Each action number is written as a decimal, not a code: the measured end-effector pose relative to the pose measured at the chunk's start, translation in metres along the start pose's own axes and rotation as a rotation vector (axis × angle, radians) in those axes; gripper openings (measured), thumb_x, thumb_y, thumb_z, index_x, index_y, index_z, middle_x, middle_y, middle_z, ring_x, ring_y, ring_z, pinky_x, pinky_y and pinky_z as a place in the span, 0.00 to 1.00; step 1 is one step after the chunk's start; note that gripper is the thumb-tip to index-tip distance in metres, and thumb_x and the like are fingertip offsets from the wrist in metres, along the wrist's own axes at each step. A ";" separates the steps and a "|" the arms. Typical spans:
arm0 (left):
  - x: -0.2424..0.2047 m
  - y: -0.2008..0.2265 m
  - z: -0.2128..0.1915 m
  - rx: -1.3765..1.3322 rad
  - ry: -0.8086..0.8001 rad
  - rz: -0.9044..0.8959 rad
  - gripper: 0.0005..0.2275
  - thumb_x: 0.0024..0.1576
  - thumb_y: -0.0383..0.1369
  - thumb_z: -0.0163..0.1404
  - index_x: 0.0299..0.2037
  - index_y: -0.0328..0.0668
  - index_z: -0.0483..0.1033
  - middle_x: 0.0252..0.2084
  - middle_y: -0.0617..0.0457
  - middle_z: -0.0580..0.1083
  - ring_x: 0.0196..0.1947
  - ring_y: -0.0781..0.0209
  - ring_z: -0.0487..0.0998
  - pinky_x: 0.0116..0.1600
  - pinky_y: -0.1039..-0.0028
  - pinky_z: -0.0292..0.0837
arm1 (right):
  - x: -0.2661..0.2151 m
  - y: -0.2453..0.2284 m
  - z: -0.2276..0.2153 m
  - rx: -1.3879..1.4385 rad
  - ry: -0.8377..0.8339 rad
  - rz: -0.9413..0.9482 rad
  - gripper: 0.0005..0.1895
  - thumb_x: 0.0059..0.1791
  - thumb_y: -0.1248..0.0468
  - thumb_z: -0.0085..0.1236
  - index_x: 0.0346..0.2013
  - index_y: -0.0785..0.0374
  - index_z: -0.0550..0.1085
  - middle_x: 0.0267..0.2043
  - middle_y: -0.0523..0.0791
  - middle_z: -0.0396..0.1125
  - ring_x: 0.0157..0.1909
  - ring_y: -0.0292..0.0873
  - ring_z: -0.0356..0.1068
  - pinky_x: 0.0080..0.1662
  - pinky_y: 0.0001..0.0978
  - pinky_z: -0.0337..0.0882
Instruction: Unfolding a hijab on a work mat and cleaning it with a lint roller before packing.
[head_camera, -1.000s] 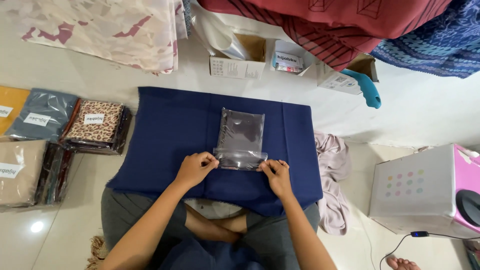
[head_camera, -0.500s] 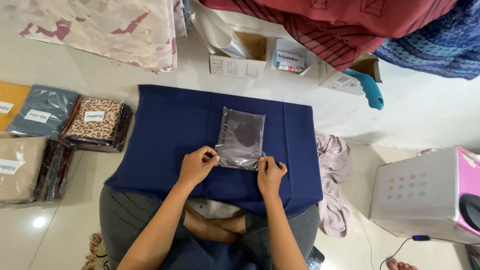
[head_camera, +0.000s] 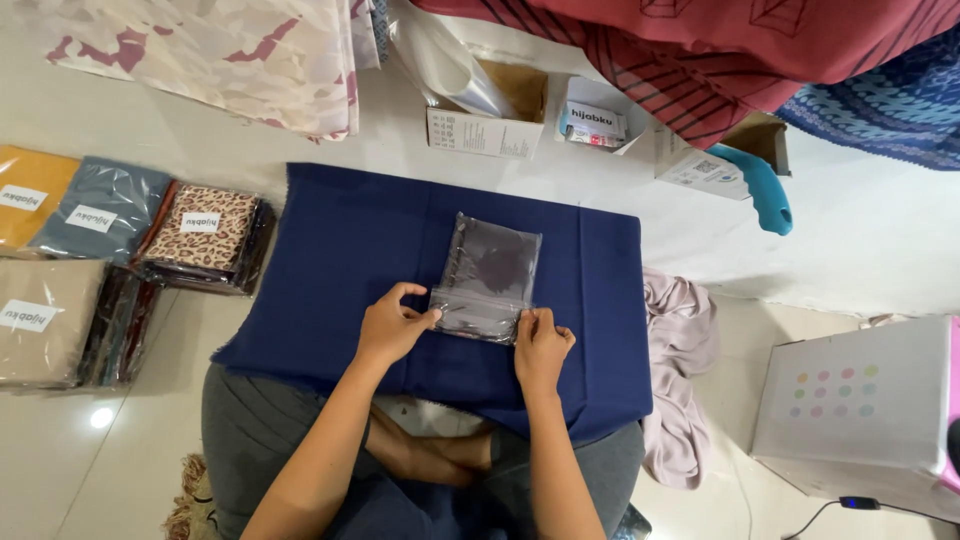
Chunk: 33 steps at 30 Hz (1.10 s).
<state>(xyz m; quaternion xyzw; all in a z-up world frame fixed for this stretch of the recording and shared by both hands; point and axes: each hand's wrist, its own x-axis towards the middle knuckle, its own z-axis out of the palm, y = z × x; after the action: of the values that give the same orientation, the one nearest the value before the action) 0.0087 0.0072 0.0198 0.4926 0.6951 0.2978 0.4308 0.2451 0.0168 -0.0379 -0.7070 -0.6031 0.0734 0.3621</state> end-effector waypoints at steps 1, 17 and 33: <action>-0.007 0.004 -0.001 0.002 0.000 -0.001 0.21 0.51 0.42 0.58 0.55 0.51 0.76 0.33 0.52 0.83 0.36 0.54 0.84 0.41 0.69 0.79 | -0.002 0.001 0.000 0.001 -0.001 0.001 0.07 0.56 0.61 0.53 0.33 0.53 0.71 0.14 0.38 0.67 0.25 0.43 0.74 0.59 0.36 0.58; 0.070 0.051 0.088 0.590 0.348 0.855 0.26 0.63 0.44 0.44 0.70 0.44 0.65 0.71 0.41 0.64 0.71 0.33 0.60 0.70 0.47 0.53 | 0.007 0.008 -0.012 -0.078 -0.028 0.086 0.10 0.51 0.55 0.58 0.26 0.48 0.73 0.09 0.35 0.65 0.28 0.45 0.75 0.52 0.35 0.65; 0.063 0.062 0.084 0.709 0.028 0.547 0.29 0.63 0.39 0.34 0.77 0.52 0.46 0.79 0.51 0.43 0.77 0.36 0.36 0.76 0.51 0.34 | 0.078 -0.046 0.025 -0.214 -0.317 -0.181 0.30 0.59 0.46 0.36 0.73 0.54 0.61 0.78 0.45 0.50 0.79 0.53 0.43 0.72 0.62 0.39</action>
<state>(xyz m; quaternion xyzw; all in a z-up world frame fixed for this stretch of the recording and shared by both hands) 0.1010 0.0865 0.0145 0.7715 0.6039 0.1509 0.1314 0.2155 0.0980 -0.0026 -0.6641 -0.7178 0.0866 0.1905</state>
